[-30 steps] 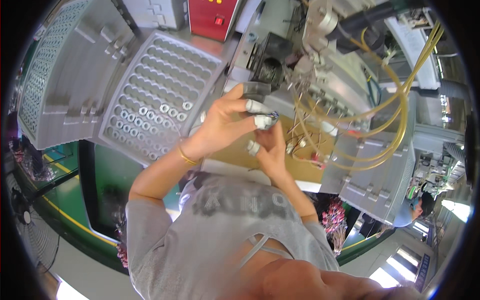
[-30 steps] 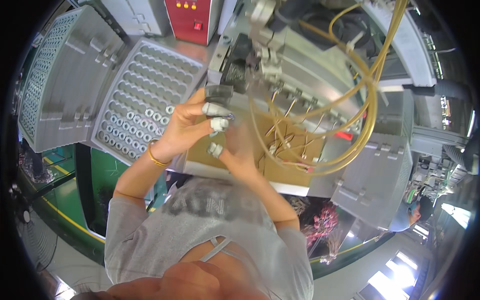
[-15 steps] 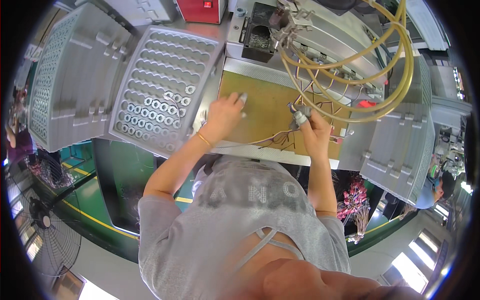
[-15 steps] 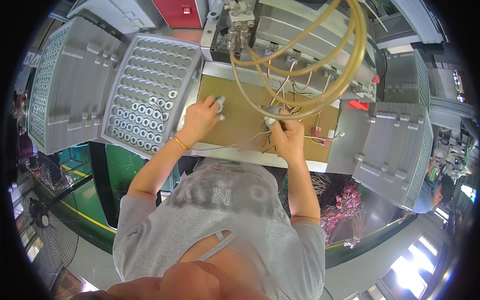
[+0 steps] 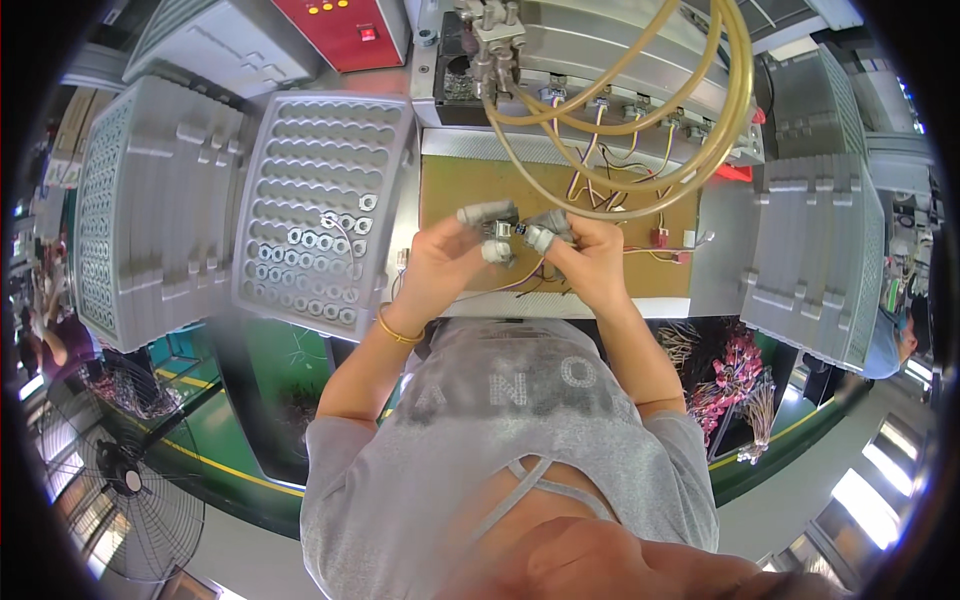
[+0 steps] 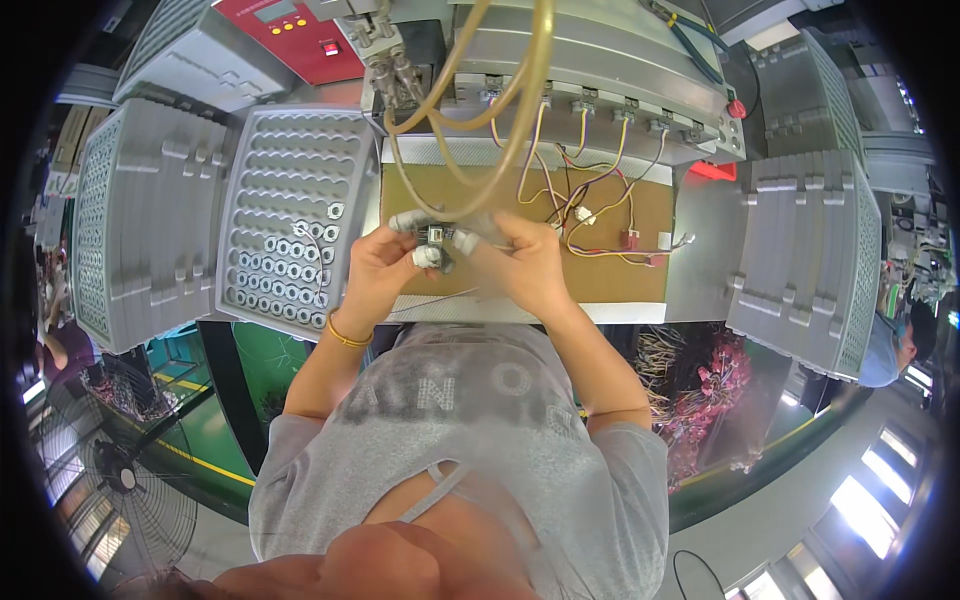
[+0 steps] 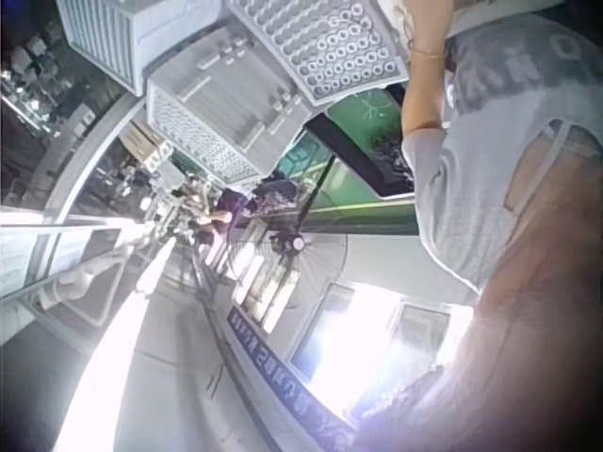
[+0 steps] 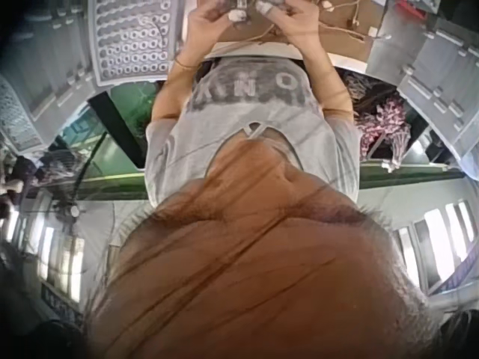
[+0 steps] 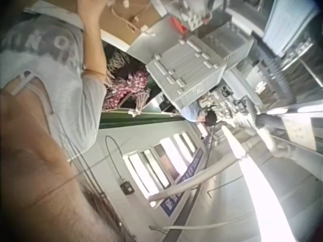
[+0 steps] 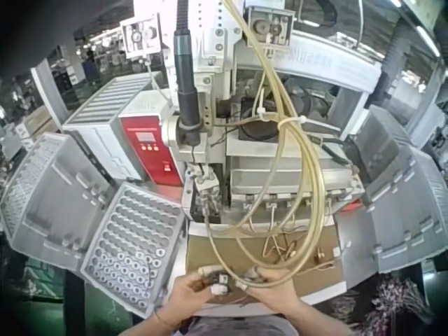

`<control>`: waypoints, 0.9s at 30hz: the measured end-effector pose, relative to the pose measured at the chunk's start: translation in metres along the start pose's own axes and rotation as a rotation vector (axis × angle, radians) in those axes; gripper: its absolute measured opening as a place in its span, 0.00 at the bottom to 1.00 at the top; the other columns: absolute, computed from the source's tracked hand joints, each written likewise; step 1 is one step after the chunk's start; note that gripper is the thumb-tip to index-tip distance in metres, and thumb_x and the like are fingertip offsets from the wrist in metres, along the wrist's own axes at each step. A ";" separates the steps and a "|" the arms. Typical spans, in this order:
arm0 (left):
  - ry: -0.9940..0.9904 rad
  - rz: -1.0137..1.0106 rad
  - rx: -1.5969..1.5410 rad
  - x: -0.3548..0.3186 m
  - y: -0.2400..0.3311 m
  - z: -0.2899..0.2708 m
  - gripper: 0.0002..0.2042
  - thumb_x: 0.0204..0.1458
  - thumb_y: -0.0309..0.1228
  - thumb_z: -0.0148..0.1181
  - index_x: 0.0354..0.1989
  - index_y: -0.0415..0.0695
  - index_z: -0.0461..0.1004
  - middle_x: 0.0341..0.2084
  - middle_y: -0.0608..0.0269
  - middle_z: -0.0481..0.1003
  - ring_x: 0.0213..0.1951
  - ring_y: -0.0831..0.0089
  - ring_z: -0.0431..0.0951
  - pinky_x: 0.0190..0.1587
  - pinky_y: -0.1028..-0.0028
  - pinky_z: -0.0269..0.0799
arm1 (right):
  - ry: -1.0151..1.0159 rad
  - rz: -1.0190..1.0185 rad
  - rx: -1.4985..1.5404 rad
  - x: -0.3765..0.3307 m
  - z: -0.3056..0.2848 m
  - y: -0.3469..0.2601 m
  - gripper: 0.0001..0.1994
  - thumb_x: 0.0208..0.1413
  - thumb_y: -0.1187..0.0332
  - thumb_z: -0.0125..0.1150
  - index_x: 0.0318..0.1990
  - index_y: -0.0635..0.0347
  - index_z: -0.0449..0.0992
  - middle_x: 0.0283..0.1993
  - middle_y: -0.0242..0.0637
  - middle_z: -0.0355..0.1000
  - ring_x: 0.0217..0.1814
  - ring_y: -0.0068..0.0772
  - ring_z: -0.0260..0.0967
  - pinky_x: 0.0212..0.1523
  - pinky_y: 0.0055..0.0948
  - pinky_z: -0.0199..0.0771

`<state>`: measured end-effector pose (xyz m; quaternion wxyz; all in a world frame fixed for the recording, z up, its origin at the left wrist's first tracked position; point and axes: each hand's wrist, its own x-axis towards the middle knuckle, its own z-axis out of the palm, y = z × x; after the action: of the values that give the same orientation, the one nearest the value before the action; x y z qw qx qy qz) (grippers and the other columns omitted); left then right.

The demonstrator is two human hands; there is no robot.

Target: Operating a manual assembly machine to process or test small electronic components.

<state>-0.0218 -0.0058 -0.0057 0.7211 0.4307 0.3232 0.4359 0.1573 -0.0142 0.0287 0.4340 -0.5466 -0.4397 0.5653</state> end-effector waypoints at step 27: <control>-0.037 0.083 0.007 0.010 0.008 0.024 0.19 0.45 0.16 0.55 0.48 0.34 0.66 0.42 0.61 0.70 0.45 0.75 0.69 0.47 0.75 0.66 | 0.007 -0.080 0.006 -0.003 -0.021 0.003 0.03 0.44 0.76 0.61 0.28 0.64 0.75 0.24 0.25 0.70 0.27 0.11 0.61 0.26 0.15 0.62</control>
<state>0.0002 -0.0031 0.0106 0.7068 0.4541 0.2930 0.4564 0.1780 -0.0175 0.0258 0.4596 -0.5292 -0.4578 0.5469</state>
